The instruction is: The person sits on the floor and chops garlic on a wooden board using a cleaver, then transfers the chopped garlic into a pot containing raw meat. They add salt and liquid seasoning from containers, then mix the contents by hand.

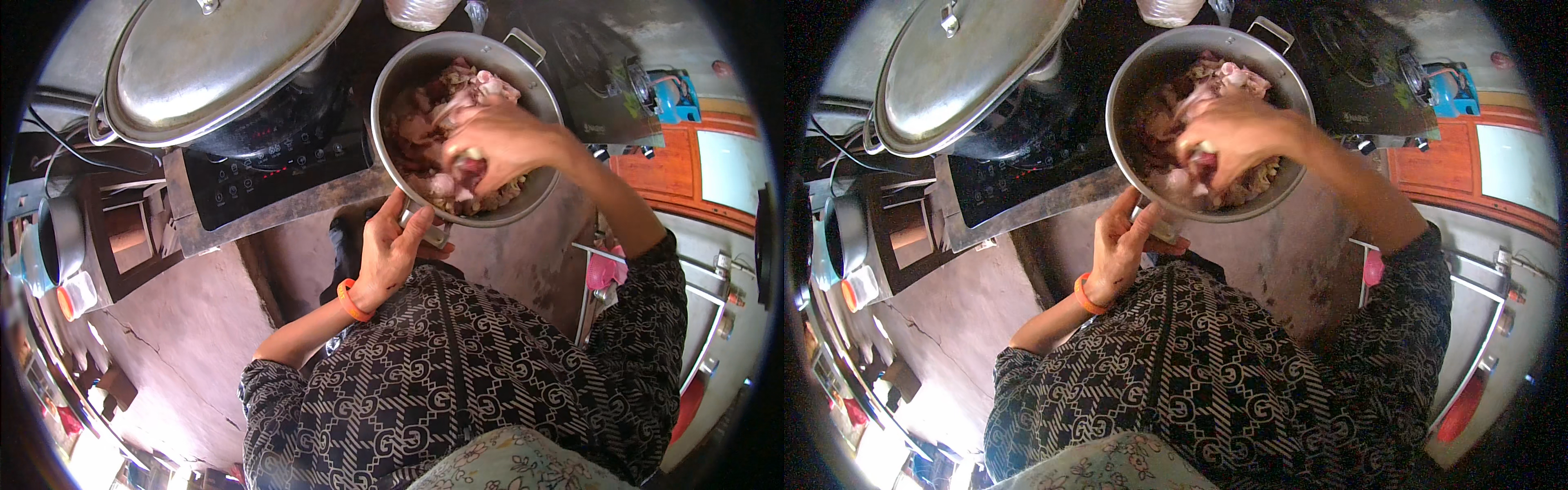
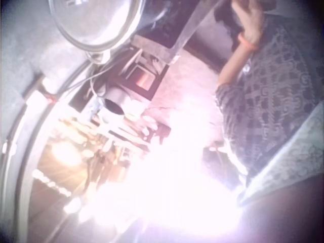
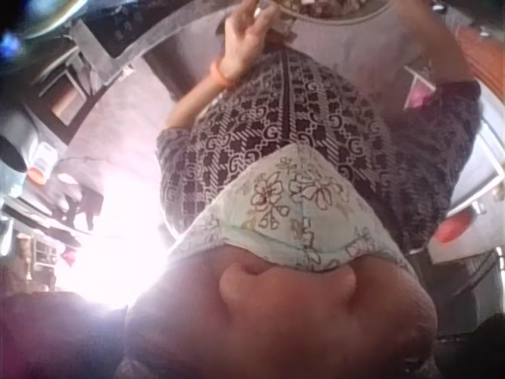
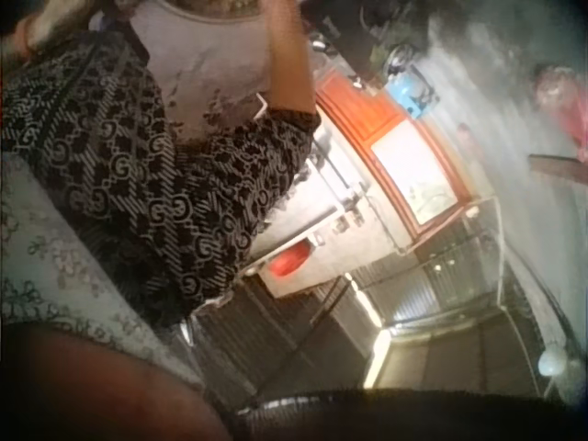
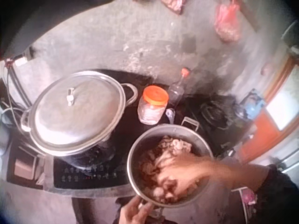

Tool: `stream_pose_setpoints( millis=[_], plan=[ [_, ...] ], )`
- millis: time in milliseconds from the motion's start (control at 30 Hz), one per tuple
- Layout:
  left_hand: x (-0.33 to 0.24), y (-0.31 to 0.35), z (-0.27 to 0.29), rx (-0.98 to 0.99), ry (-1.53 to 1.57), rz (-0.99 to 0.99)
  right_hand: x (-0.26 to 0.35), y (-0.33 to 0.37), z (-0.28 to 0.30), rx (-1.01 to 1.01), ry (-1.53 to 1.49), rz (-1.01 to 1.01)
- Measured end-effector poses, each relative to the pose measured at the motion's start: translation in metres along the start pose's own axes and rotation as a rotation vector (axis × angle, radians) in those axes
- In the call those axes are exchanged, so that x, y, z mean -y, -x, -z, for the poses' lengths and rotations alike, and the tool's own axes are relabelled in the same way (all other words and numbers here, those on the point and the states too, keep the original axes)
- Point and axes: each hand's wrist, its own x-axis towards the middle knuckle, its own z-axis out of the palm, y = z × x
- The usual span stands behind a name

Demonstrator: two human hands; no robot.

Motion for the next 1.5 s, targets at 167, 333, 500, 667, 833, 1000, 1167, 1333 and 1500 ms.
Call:
stream_pose_setpoints(
  millis=[167,333,500,667,833,1000,1167,1333,1500],
  plan=[
    [-0.005,-0.002,0.008,0.091,-0.072,0.051,-0.063,0.023,0.003,-0.495,-0.049,-0.147],
    [-0.006,-0.004,0.005,0.077,-0.046,0.034,-0.093,-0.036,-0.010,-0.166,-0.483,-0.297],
    [-0.005,-0.004,0.002,0.044,-0.020,-0.002,-0.066,-0.062,-0.004,-0.054,-0.706,-0.179],
    [-0.005,-0.001,0.003,0.055,0.006,0.015,-0.024,-0.007,0.006,-0.048,-0.401,-0.112],
    [-0.004,-0.001,0.005,0.069,-0.013,0.040,0.027,0.035,-0.001,-0.369,0.159,-0.020],
    [-0.003,0.001,0.004,0.060,-0.021,0.066,0.045,-0.034,-0.057,-0.396,0.422,0.199],
    [0.000,0.004,0.001,0.042,-0.019,0.035,0.015,-0.062,-0.079,-0.412,0.530,-0.042],
    [0.000,0.004,0.001,0.036,-0.020,0.029,-0.020,-0.029,-0.034,-0.647,0.203,-0.163],
    [0.001,0.002,-0.001,0.043,-0.027,0.034,-0.045,0.038,-0.028,-0.681,-0.043,-0.442]
  ],
)
